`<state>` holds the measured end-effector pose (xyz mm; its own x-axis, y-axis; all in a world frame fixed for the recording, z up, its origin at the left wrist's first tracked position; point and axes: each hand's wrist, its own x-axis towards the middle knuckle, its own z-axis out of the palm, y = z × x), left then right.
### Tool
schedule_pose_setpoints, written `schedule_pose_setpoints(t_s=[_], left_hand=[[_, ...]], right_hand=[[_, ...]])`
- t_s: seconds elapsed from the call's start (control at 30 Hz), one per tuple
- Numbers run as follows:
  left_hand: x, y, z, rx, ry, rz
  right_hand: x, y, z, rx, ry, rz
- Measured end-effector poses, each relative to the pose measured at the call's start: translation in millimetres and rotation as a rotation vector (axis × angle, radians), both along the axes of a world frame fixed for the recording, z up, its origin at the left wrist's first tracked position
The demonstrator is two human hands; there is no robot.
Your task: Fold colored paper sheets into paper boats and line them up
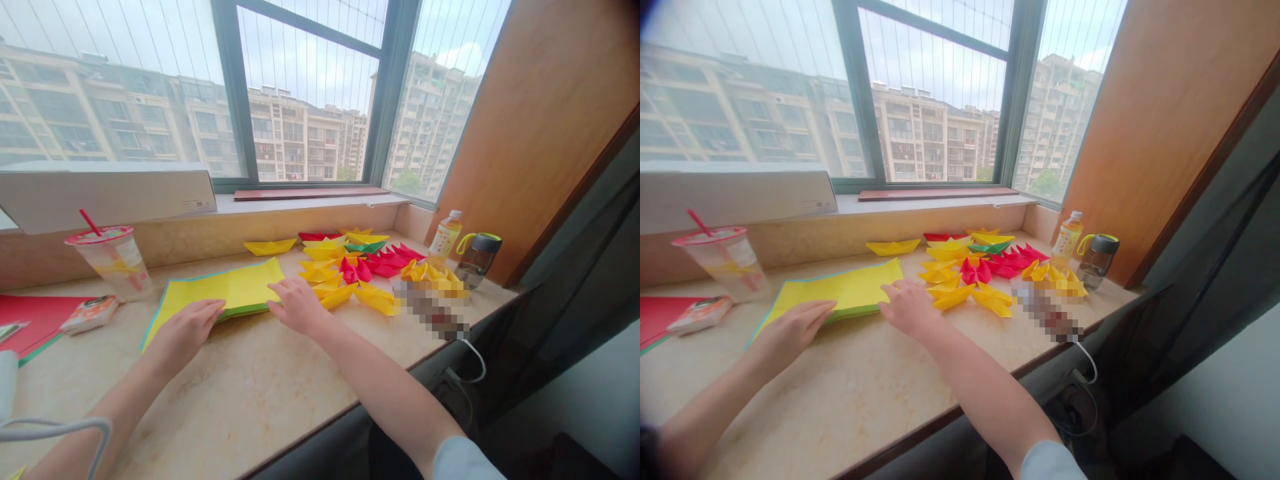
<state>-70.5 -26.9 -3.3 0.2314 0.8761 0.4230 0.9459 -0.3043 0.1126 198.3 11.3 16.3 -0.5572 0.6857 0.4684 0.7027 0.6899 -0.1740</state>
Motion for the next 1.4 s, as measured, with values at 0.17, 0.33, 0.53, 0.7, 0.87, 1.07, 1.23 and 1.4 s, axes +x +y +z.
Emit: schedule_pose_setpoints(t_s=[0.17, 0.33, 0.53, 0.7, 0.87, 1.07, 1.23, 1.4], left_hand=[[10, -3, 3.0, -0.001, -0.005, -0.016], [15, -7, 7.2, 0.034, 0.011, -0.016], [18, -8, 10.6, 0.043, 0.022, -0.012], [20, -9, 11.5, 0.052, 0.009, -0.008], [18, -8, 8.9, 0.060, 0.001, -0.015], [22, -11, 9.0, 0.059, -0.002, -0.026], [27, -13, 9.0, 0.049, -0.043, -0.015], [23, -9, 5.4, 0.027, -0.059, -0.035]], right_hand=[[9, 1, -9.5, -0.041, -0.016, 0.031], [10, 6, -8.4, -0.042, -0.049, 0.037], [11, 5, -7.1, -0.025, -0.091, 0.065], [10, 6, -7.4, 0.011, -0.181, 0.054], [11, 8, -6.4, 0.051, -0.226, 0.054], [9, 7, -2.4, 0.074, -0.264, 0.037], [8, 6, -0.4, 0.063, -0.283, 0.018], [9, 6, 0.8, 0.067, -0.263, 0.011]])
